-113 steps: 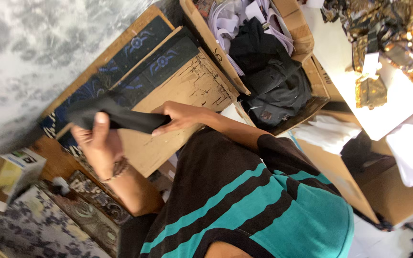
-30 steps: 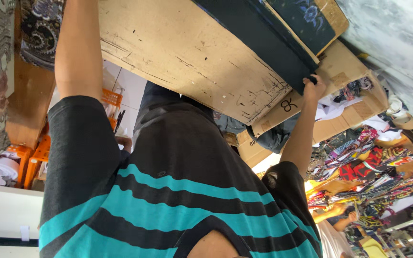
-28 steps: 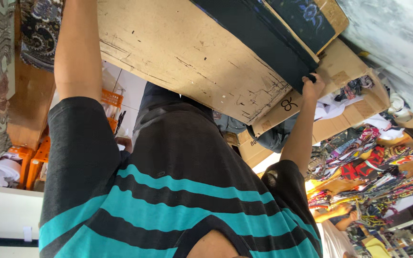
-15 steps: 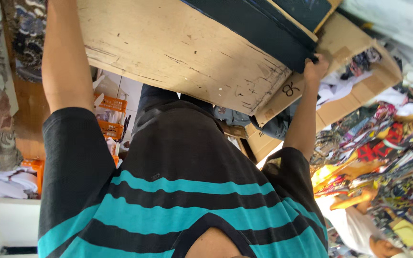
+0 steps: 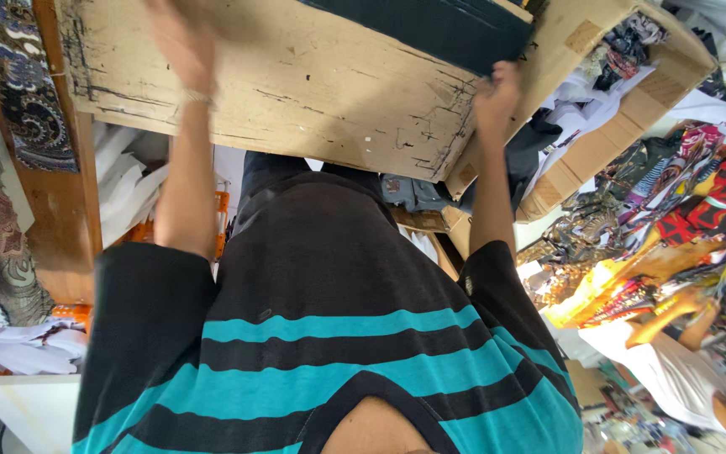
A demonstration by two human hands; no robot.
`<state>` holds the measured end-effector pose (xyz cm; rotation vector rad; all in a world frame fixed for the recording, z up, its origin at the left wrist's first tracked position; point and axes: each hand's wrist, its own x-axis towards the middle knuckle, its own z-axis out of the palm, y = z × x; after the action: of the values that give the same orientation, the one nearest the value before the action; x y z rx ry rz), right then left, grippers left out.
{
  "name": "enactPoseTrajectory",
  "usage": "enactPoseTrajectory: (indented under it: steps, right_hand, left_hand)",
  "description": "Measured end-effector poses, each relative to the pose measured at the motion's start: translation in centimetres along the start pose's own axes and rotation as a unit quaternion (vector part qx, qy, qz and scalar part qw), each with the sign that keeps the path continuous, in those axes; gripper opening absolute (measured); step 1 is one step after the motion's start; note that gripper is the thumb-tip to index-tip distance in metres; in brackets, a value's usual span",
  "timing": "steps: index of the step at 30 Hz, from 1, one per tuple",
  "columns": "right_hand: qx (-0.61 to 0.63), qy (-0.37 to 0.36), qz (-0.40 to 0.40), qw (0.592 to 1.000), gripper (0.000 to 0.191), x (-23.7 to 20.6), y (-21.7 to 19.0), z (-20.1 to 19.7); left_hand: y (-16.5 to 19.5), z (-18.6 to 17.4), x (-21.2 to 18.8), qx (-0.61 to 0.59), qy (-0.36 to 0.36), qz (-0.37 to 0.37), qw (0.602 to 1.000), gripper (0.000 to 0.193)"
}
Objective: The person repeatedly picks up dark fabric items from a cardboard box, folds them by hand, and places them back into the box. The process is continuous and repetitive.
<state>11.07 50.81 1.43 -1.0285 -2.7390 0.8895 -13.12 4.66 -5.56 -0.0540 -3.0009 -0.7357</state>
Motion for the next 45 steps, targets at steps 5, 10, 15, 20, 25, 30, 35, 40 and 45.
enactPoseTrajectory:
  steps: [5, 10, 15, 20, 25, 30, 35, 40, 45]
  right_hand:
    - [-0.039, -0.002, -0.115, 0.993, 0.047, -5.5, 0.4, 0.4]
    - [0.004, -0.060, -0.035, 0.998, 0.039, -10.4, 3.6, -2.3]
    - [0.067, -0.017, -0.067, 0.995, 0.020, -14.5, 8.2, -5.3]
    - [0.102, 0.004, -0.050, 0.993, 0.013, -16.5, 11.4, -6.3]
    - [0.117, -0.006, 0.000, 0.993, 0.008, -15.8, 9.4, -4.9]
    - [0.158, -0.068, -0.069, 0.983, 0.014, -12.1, 2.9, -1.4]
    - [0.107, -0.114, -0.129, 0.979, 0.015, -5.6, -8.0, 3.3]
    - [0.077, -0.144, -0.285, 0.944, 0.017, 2.8, -24.0, 9.5]
    - [-0.006, -0.156, -0.415, 0.896, 0.022, 10.5, -40.7, 18.0]
  left_hand:
    - [8.5, 0.8, -11.0, -0.067, -0.228, 0.004, 0.971, 0.055]
    - [13.0, 0.3, -20.1, -0.072, -0.261, 0.152, 0.951, 0.053]
    - [14.9, 1.7, -24.6, -0.007, -0.278, 0.190, 0.942, 0.060]
    - [15.3, 2.0, -25.5, -0.013, -0.256, 0.169, 0.952, 0.054]
    - [14.9, 0.4, -21.8, -0.046, -0.232, 0.090, 0.968, 0.050]
    - [11.8, -2.0, -14.3, -0.078, -0.133, -0.018, 0.988, 0.046]
    - [5.3, -5.7, -4.2, -0.048, -0.028, -0.052, 0.997, 0.049]
    - [-0.6, -8.0, 6.2, 0.001, -0.014, -0.114, 0.993, 0.061]
    - [-4.3, -7.4, 10.2, 0.051, -0.020, -0.164, 0.985, 0.079]
